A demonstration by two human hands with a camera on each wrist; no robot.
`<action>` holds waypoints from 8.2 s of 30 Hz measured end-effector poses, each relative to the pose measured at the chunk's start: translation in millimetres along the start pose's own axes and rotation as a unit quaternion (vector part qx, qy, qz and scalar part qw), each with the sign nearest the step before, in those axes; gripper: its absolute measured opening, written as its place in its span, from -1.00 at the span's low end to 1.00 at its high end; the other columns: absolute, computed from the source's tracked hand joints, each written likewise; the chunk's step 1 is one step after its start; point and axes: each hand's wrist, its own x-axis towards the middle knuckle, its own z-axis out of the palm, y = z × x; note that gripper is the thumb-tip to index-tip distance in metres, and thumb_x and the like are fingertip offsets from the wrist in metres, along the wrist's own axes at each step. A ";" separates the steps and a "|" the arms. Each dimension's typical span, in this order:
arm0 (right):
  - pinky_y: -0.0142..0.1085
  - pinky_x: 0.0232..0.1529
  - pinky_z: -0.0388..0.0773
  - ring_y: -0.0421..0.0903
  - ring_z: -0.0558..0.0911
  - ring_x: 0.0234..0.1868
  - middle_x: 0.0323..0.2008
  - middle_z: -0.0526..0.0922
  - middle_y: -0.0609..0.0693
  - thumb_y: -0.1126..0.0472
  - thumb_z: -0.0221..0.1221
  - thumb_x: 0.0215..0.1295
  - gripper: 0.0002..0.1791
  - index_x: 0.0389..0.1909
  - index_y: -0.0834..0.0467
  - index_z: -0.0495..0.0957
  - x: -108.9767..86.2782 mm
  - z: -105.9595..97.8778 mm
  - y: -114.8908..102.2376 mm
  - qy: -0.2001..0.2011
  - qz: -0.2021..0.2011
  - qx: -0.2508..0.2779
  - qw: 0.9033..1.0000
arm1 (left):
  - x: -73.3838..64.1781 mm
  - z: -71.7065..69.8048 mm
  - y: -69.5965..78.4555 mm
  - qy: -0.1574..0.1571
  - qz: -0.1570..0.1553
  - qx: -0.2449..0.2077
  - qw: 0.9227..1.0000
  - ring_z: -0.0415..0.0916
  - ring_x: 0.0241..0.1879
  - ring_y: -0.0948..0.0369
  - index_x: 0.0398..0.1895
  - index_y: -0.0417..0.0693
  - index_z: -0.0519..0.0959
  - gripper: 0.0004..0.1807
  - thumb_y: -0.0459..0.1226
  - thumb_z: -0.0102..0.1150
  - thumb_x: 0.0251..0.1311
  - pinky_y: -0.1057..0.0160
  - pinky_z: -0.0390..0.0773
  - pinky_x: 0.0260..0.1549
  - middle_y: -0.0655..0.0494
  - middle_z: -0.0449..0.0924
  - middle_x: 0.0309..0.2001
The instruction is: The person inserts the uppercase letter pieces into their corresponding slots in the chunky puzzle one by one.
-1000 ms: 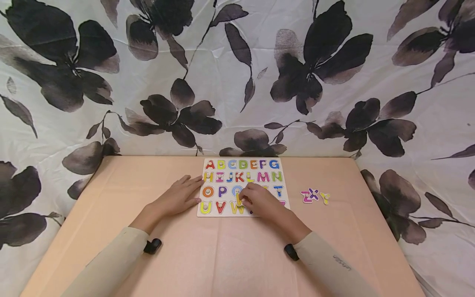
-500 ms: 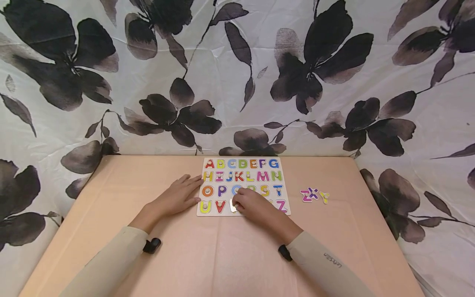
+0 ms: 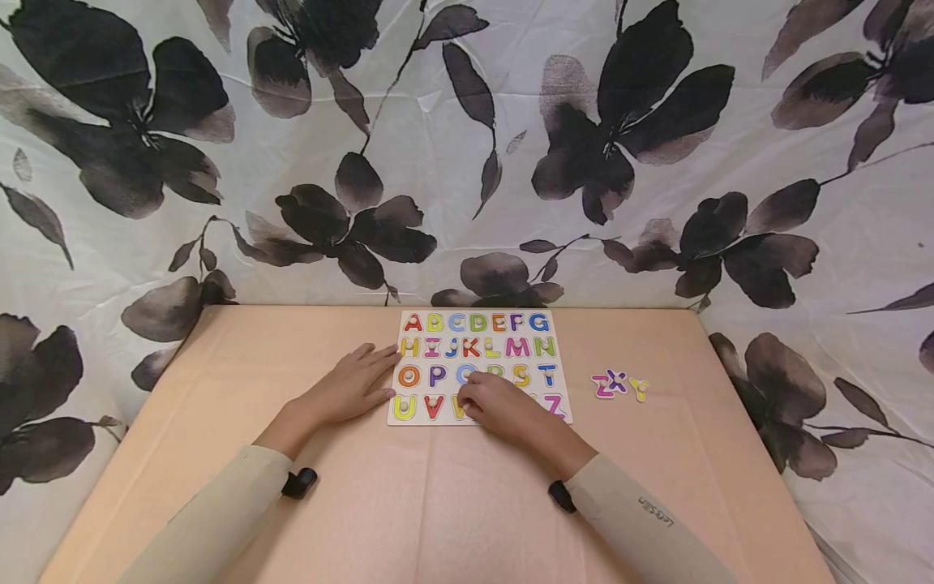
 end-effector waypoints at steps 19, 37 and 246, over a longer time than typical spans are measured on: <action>-0.34 -0.09 0.62 -0.21 0.57 -0.15 -0.14 0.65 -0.13 0.23 0.31 0.40 -0.87 -0.10 0.04 0.75 -13.3 -18.2 9.8 0.012 0.056 0.016 0.998 | 0.3 -0.4 2.2 -0.009 -0.004 -0.005 1.000 0.01 0.60 -0.23 0.61 0.00 0.24 -0.25 0.09 0.09 0.48 -0.36 0.10 0.49 0.07 0.12 0.64; -0.16 -0.07 0.66 -0.10 0.60 -0.14 -0.05 0.65 -0.06 0.26 0.28 0.38 -0.84 -0.09 0.09 0.74 -83.3 -56.3 76.9 0.076 0.193 0.028 0.978 | 0.3 -0.6 1.5 -0.012 -0.013 -0.004 1.000 0.02 0.60 -0.23 0.61 0.00 0.23 -0.25 0.07 0.11 0.47 -0.36 0.11 0.49 0.06 0.14 0.63; -0.04 -0.25 0.59 0.07 0.57 -0.28 -0.27 0.56 0.19 0.29 0.35 0.31 -0.78 -0.13 0.33 0.61 -181.2 -77.7 148.4 0.079 0.303 -0.009 0.950 | -3.3 -1.6 3.5 -0.006 -0.007 -0.005 1.000 0.05 0.59 -0.24 0.61 0.00 0.24 -0.25 0.07 0.12 0.46 -0.39 0.13 0.47 0.05 0.15 0.63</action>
